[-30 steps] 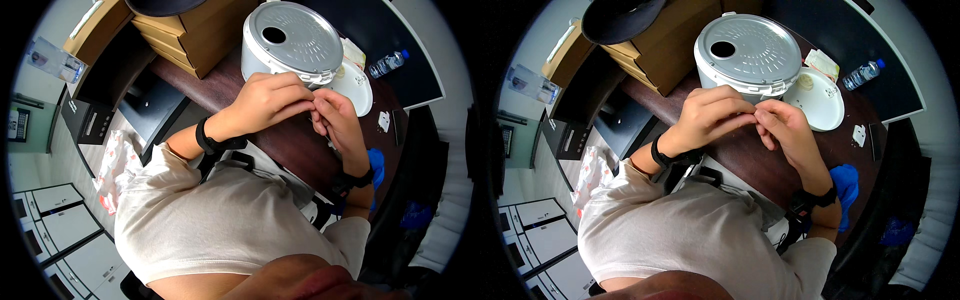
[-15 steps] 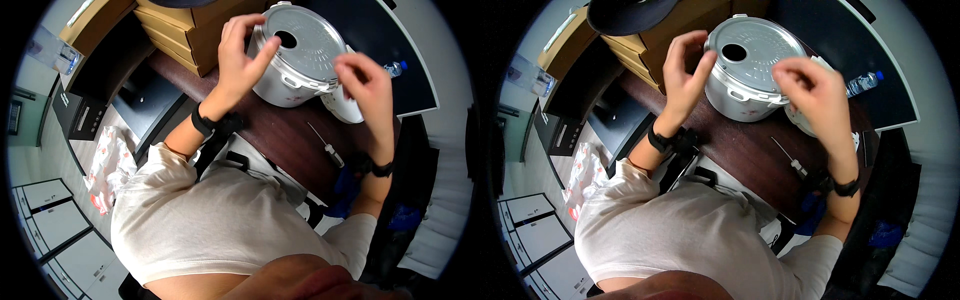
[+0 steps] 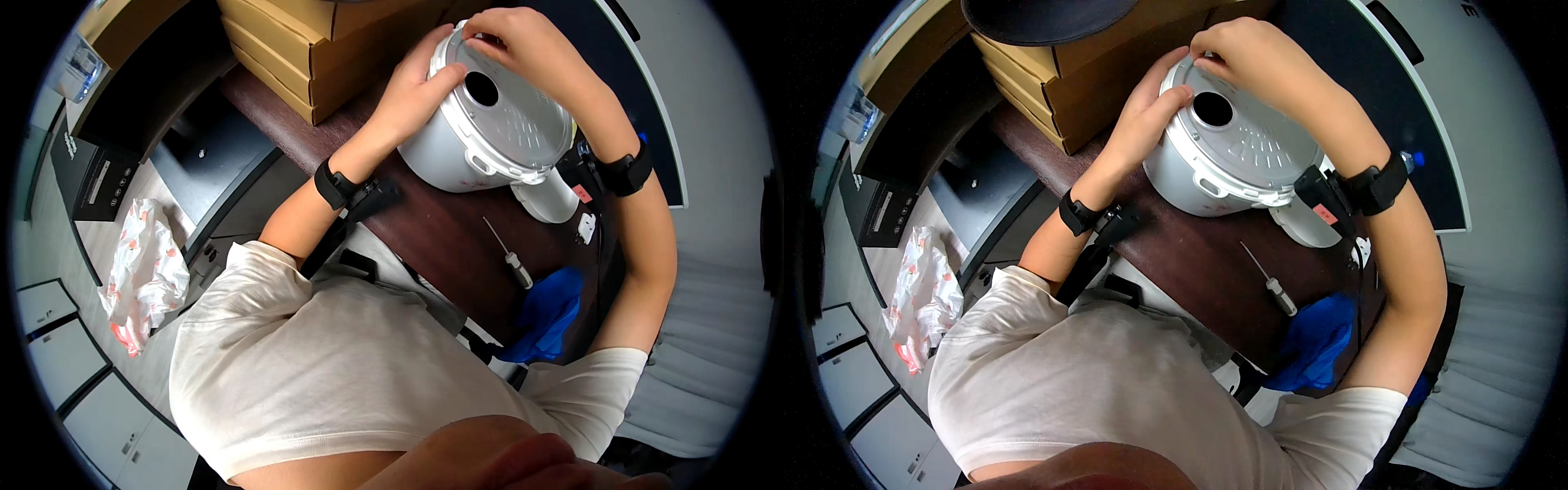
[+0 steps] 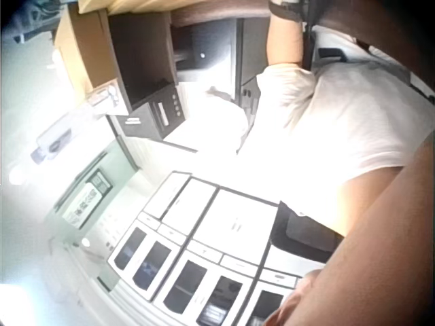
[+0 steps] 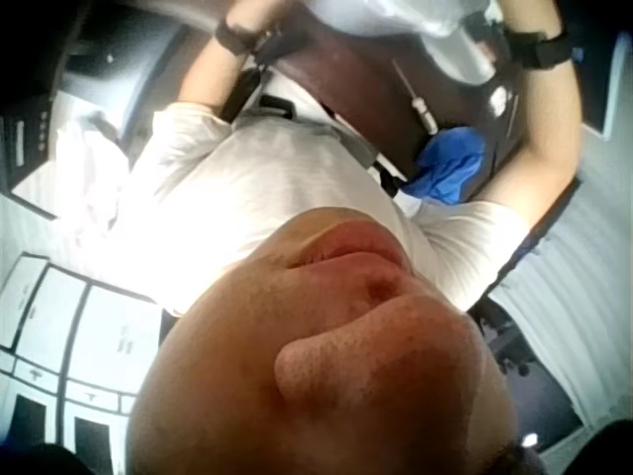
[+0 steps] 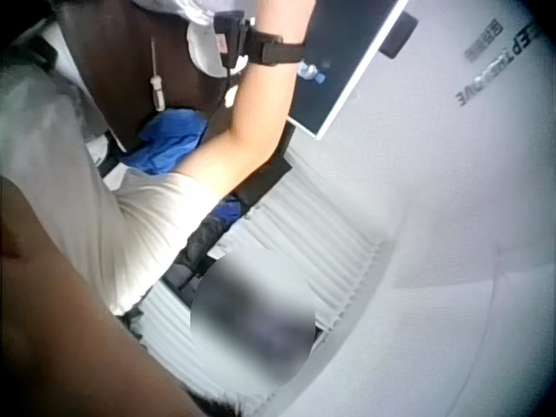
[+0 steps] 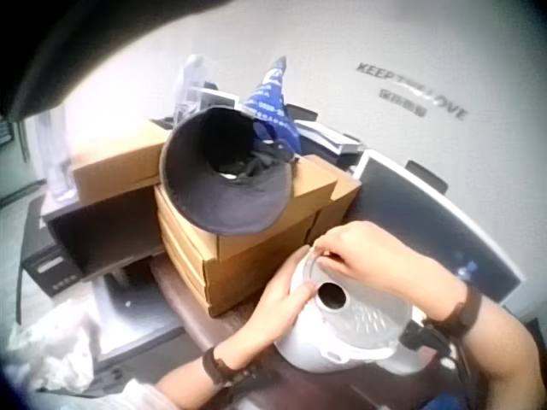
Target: The person assembles a white appliance by attaching a circular metal base to the main body. They align the parts, insert screws, and use a screwdriver to tighten them into place.
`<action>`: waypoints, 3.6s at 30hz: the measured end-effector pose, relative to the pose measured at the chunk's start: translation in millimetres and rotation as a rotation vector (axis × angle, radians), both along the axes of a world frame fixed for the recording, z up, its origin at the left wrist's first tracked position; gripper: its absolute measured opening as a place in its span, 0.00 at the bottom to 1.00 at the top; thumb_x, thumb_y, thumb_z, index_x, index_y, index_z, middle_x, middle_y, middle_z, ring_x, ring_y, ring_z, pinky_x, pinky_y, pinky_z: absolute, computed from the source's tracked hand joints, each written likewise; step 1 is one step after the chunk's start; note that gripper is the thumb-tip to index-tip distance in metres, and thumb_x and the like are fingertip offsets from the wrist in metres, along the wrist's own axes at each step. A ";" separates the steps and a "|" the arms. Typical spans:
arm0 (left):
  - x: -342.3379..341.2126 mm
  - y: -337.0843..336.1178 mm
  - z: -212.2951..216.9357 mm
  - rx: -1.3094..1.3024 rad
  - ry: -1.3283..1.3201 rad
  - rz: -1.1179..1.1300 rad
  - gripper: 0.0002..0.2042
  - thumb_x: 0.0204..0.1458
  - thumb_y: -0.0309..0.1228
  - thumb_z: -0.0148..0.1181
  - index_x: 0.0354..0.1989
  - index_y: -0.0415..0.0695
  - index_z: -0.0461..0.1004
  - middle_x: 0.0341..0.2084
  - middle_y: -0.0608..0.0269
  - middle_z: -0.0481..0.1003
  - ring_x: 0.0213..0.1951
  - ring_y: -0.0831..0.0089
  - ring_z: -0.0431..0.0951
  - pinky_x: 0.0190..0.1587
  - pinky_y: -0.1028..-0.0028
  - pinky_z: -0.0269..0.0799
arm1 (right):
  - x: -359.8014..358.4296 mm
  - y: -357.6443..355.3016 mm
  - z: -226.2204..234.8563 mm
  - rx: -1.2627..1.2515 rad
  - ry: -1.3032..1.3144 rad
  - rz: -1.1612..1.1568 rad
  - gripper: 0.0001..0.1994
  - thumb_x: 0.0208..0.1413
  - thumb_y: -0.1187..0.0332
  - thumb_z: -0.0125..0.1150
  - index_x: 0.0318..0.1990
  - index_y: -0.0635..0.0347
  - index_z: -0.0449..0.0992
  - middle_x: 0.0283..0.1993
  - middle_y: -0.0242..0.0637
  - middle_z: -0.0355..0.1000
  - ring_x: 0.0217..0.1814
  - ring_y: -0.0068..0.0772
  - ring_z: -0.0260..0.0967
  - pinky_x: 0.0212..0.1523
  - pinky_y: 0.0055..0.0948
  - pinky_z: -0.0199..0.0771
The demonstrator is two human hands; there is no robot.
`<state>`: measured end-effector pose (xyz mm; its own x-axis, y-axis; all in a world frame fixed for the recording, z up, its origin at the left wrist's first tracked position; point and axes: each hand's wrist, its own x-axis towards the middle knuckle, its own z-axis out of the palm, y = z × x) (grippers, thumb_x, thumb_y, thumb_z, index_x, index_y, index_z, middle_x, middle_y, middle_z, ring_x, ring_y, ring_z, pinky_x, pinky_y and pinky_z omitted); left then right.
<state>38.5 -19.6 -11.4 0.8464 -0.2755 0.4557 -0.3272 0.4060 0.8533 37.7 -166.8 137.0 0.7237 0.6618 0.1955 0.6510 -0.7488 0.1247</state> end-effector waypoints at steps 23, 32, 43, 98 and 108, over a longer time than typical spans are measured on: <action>6.1 -2.9 -5.4 -0.092 -0.057 0.017 0.29 0.48 0.38 0.63 0.59 0.39 0.67 0.52 0.47 0.71 0.54 0.57 0.72 0.58 0.65 0.66 | 11.8 8.6 4.2 -0.029 0.049 0.180 0.09 0.53 0.70 0.64 0.40 0.62 0.81 0.37 0.43 0.77 0.39 0.45 0.76 0.42 0.35 0.77; 6.0 -4.4 -7.5 -0.112 -0.079 0.049 0.30 0.48 0.39 0.64 0.59 0.38 0.68 0.50 0.48 0.72 0.53 0.58 0.73 0.57 0.66 0.66 | 16.1 13.0 4.4 -0.087 0.018 0.189 0.08 0.52 0.70 0.64 0.39 0.62 0.81 0.35 0.41 0.78 0.37 0.45 0.76 0.40 0.35 0.77; 9.1 -4.5 -7.7 -0.099 -0.153 0.095 0.29 0.48 0.41 0.65 0.58 0.39 0.69 0.49 0.49 0.73 0.51 0.60 0.74 0.55 0.67 0.68 | 6.2 12.3 -2.5 0.032 0.016 0.204 0.09 0.54 0.68 0.63 0.41 0.58 0.80 0.31 0.41 0.75 0.33 0.45 0.74 0.34 0.37 0.74; 7.4 -2.2 -9.5 -0.046 -0.165 0.103 0.27 0.52 0.38 0.62 0.60 0.41 0.68 0.54 0.52 0.71 0.56 0.64 0.71 0.60 0.67 0.64 | 17.7 12.8 11.4 0.516 0.901 -0.618 0.09 0.55 0.61 0.64 0.31 0.57 0.80 0.21 0.21 0.65 0.18 0.10 0.53 0.19 0.17 0.48; 5.2 0.2 -8.6 -0.012 -0.164 0.096 0.26 0.54 0.36 0.60 0.62 0.42 0.67 0.54 0.54 0.72 0.56 0.66 0.71 0.60 0.68 0.63 | 12.9 13.6 12.4 0.586 1.067 -0.750 0.13 0.58 0.59 0.62 0.26 0.55 0.76 0.19 0.18 0.59 0.16 0.09 0.49 0.17 0.18 0.41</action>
<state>43.7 -19.4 -20.0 0.7825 -0.1909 0.5927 -0.4993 0.3764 0.7804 50.6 -153.3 149.4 0.8323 0.0787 -0.5487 -0.3311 -0.7233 -0.6059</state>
